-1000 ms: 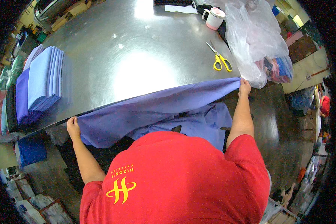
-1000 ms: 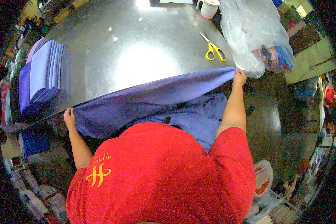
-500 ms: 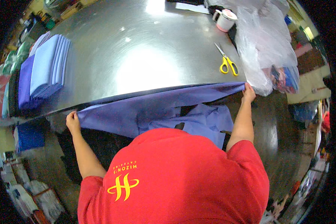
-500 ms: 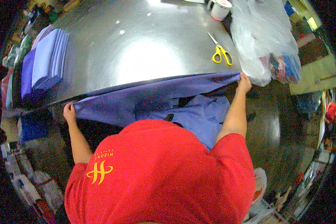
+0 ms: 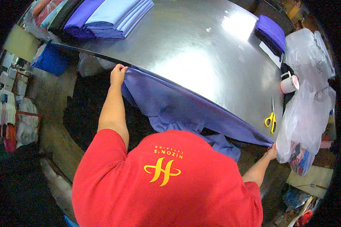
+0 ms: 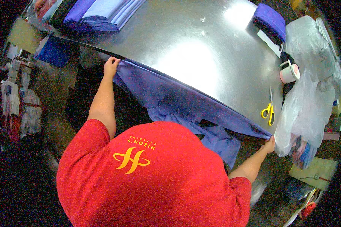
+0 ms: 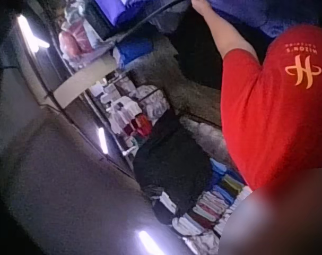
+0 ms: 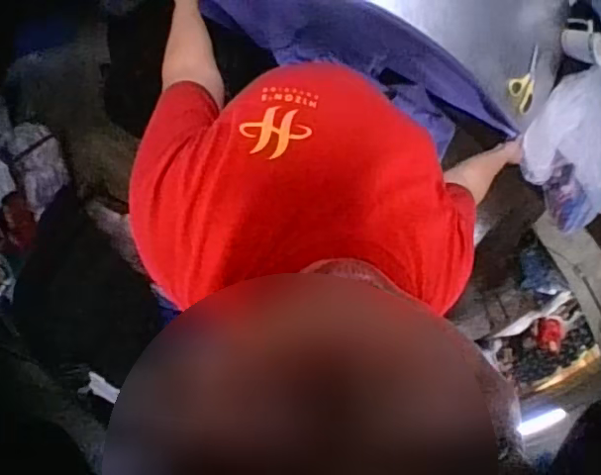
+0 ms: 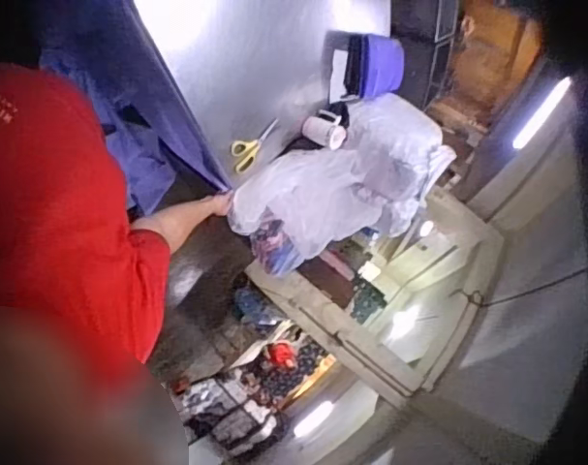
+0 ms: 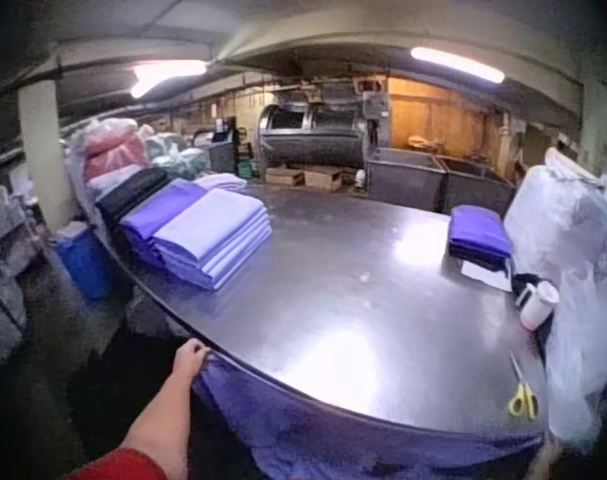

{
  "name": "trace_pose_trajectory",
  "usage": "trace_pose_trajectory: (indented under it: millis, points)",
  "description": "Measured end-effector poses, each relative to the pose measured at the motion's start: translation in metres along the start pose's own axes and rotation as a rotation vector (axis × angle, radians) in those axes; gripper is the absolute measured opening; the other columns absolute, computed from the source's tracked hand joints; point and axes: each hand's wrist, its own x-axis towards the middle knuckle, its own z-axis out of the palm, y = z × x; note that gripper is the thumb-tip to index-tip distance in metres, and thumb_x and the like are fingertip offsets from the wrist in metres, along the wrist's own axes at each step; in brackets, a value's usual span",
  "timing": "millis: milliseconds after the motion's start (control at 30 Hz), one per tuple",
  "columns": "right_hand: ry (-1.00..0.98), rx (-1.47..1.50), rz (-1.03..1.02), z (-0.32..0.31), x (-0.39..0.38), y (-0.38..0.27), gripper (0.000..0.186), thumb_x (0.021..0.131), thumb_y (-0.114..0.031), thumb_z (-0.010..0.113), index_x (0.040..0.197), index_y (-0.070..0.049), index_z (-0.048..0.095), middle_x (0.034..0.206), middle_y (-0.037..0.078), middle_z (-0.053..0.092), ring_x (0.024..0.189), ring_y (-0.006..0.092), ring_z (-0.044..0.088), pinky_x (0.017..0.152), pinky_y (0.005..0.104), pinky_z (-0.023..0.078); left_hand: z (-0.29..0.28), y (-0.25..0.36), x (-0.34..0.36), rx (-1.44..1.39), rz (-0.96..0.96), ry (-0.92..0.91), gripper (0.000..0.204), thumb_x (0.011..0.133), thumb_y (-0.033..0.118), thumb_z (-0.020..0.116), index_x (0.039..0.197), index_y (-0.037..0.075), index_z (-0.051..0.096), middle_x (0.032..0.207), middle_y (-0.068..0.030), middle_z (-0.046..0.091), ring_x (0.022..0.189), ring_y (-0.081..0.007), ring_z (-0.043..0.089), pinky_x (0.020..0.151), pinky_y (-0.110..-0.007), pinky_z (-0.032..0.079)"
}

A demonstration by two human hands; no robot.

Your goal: The person unfolds and smooths a large piece of light purple fabric on a metal table, then uses yellow-handled scissors to trim the edges. The person repeats the unfolding and smoothing steps on additional fabric pieces.

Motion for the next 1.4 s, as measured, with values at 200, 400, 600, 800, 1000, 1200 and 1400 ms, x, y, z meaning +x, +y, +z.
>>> trace_pose_trajectory:
  millis: [200,400,600,800,1000,1200,1400]
  points:
    - [0.086,-0.142,-0.055,-0.003,0.016,0.000,0.027,0.081,-0.020,0.064,0.099,0.000,0.065,0.087,0.006,0.065,0.072,0.0161,0.058,0.064,0.0279,0.048,-0.035,-0.015,0.011,0.077,0.162,-0.413,0.018,0.069,0.020,0.062,0.076,0.003,0.058,0.080,-0.0142,0.059,0.080,-0.0292,0.058,0.073,-0.036,0.046]
    - [0.080,-0.453,-0.139,-0.014,0.029,-0.010,0.034,0.081,-0.029,0.063,0.100,-0.002,0.065,0.092,0.009,0.066,0.077,0.0203,0.060,0.073,0.0317,0.047,-0.077,-0.057,-0.005,0.336,0.616,-0.448,0.014,0.069,0.016,0.061,0.080,0.007,0.061,0.085,-0.0106,0.062,0.084,-0.0287,0.058,0.079,-0.038,0.043]
    - [0.137,-0.587,-0.097,-0.003,0.017,-0.026,0.038,0.083,-0.032,0.059,0.106,-0.002,0.063,0.101,0.012,0.065,0.089,0.0238,0.060,0.081,0.0348,0.046,-0.053,-0.098,-0.019,0.176,-0.132,-0.069,0.011,0.079,0.021,0.062,0.086,0.013,0.064,0.083,-0.0050,0.066,0.079,-0.0214,0.062,0.076,-0.033,0.045]
    - [0.321,-0.376,-0.248,-0.007,0.001,-0.063,0.032,0.084,-0.025,0.059,0.105,-0.001,0.062,0.095,0.011,0.064,0.078,0.0225,0.059,0.072,0.0335,0.047,0.012,-0.090,0.001,-0.350,-0.057,0.512,0.011,0.079,0.010,0.061,0.088,0.005,0.064,0.082,-0.0071,0.064,0.076,-0.0183,0.059,0.073,-0.029,0.046]
    - [0.373,-0.205,0.023,-0.029,-0.019,-0.079,0.028,0.082,-0.031,0.059,0.093,-0.006,0.065,0.073,0.009,0.058,0.058,0.0194,0.056,0.042,0.0310,0.042,-0.016,-0.063,0.045,-0.032,0.094,0.027,0.016,0.078,0.022,0.064,0.088,0.011,0.069,0.090,-0.0082,0.065,0.083,-0.0218,0.062,0.075,-0.032,0.047]
    - [0.150,-0.005,0.055,-0.028,-0.019,-0.044,0.030,0.079,-0.020,0.062,0.104,-0.004,0.061,0.089,0.010,0.062,0.071,0.0232,0.057,0.055,0.0359,0.050,-0.033,-0.058,0.076,0.260,0.091,-0.180,0.026,0.072,0.034,0.066,0.091,0.016,0.069,0.094,-0.0074,0.066,0.090,-0.0249,0.062,0.078,-0.035,0.048]
    - [0.097,0.078,-0.002,0.007,-0.010,-0.011,0.022,0.079,-0.010,0.065,0.099,0.000,0.064,0.087,0.007,0.063,0.074,0.0160,0.057,0.055,0.0289,0.049,-0.078,-0.119,0.084,0.113,0.129,-0.407,0.017,0.068,0.012,0.073,0.076,0.000,0.065,0.075,-0.0054,0.064,0.069,-0.0138,0.057,0.067,-0.028,0.047]
